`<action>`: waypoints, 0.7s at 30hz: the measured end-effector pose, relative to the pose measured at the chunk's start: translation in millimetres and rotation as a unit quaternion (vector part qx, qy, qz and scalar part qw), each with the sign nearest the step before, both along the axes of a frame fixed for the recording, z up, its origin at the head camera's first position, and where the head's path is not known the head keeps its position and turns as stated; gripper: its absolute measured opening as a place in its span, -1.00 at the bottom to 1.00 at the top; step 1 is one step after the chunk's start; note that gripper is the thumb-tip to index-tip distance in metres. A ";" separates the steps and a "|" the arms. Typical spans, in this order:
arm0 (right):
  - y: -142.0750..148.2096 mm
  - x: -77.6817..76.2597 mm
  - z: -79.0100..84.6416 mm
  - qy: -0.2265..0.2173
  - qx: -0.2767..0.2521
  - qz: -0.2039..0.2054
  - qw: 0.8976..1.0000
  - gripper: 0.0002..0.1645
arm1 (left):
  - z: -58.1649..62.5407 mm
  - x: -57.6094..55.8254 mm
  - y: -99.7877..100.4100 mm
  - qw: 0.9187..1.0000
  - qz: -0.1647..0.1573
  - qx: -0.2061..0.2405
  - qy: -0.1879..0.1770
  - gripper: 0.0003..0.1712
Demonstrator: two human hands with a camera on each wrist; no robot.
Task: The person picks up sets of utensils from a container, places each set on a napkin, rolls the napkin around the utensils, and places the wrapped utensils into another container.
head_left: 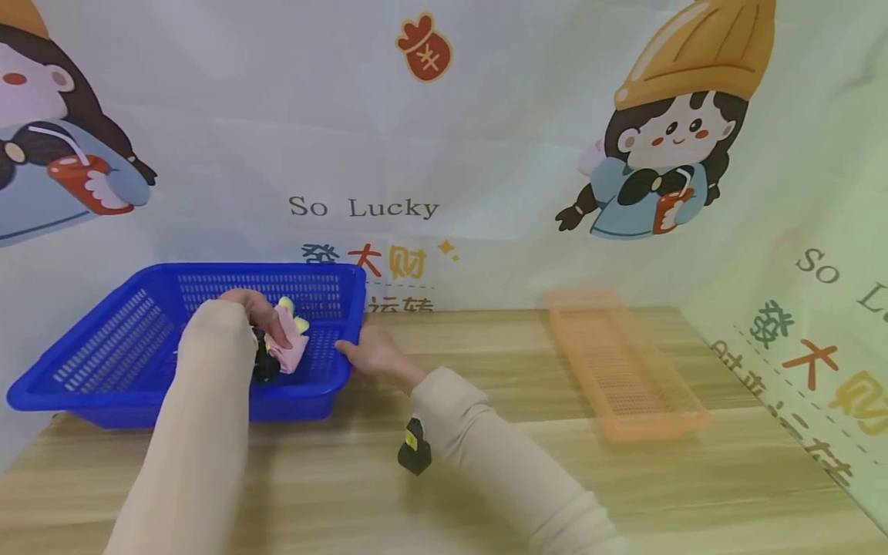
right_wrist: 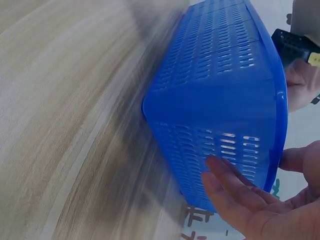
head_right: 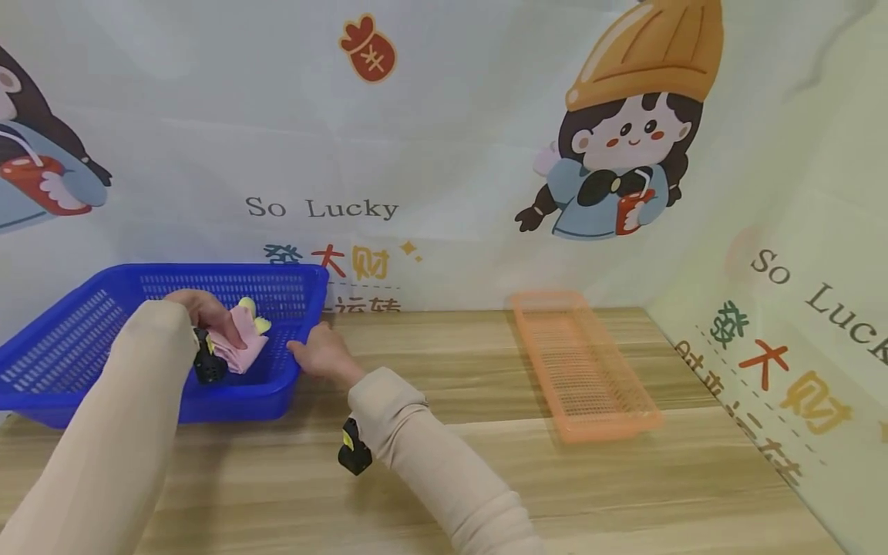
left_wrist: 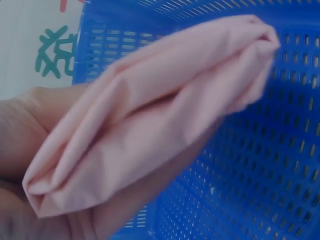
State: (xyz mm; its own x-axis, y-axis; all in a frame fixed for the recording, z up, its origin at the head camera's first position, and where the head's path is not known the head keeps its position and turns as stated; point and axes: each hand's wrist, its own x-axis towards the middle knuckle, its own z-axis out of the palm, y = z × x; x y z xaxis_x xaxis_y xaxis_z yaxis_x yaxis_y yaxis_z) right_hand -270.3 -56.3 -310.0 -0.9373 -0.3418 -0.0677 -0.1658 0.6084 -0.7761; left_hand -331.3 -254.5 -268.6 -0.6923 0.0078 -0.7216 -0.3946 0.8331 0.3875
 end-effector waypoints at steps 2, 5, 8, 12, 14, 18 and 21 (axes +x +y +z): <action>0.0 1.3 -0.2 0.004 0.003 0.001 1.000 -0.73 | 0.4 1.3 2.7 1.000 0.010 -0.009 -0.001 -0.03; 0.1 2.3 -0.6 0.008 0.002 0.002 1.000 -0.74 | -7.2 -2.8 2.6 0.999 0.032 -0.023 0.000 0.08; -0.2 2.8 -0.4 0.011 0.003 0.004 1.000 -0.73 | -12.4 -2.5 3.4 0.997 0.069 -0.016 -0.002 0.13; -1.1 2.9 0.6 0.010 0.008 0.004 1.000 -0.72 | -20.7 -0.1 3.9 0.996 0.084 -0.007 0.012 0.14; -1.9 3.4 1.2 0.009 0.014 0.002 1.000 -0.72 | -26.6 0.8 3.5 0.998 0.058 -0.008 0.015 0.09; -3.4 5.6 1.8 0.008 0.031 0.005 0.999 -0.72 | -38.4 0.8 0.5 0.999 -0.028 -0.023 0.003 -0.12; -5.2 7.3 2.5 0.009 0.031 0.008 0.999 -0.73 | -42.7 0.9 -1.5 0.998 -0.055 -0.031 -0.003 -0.21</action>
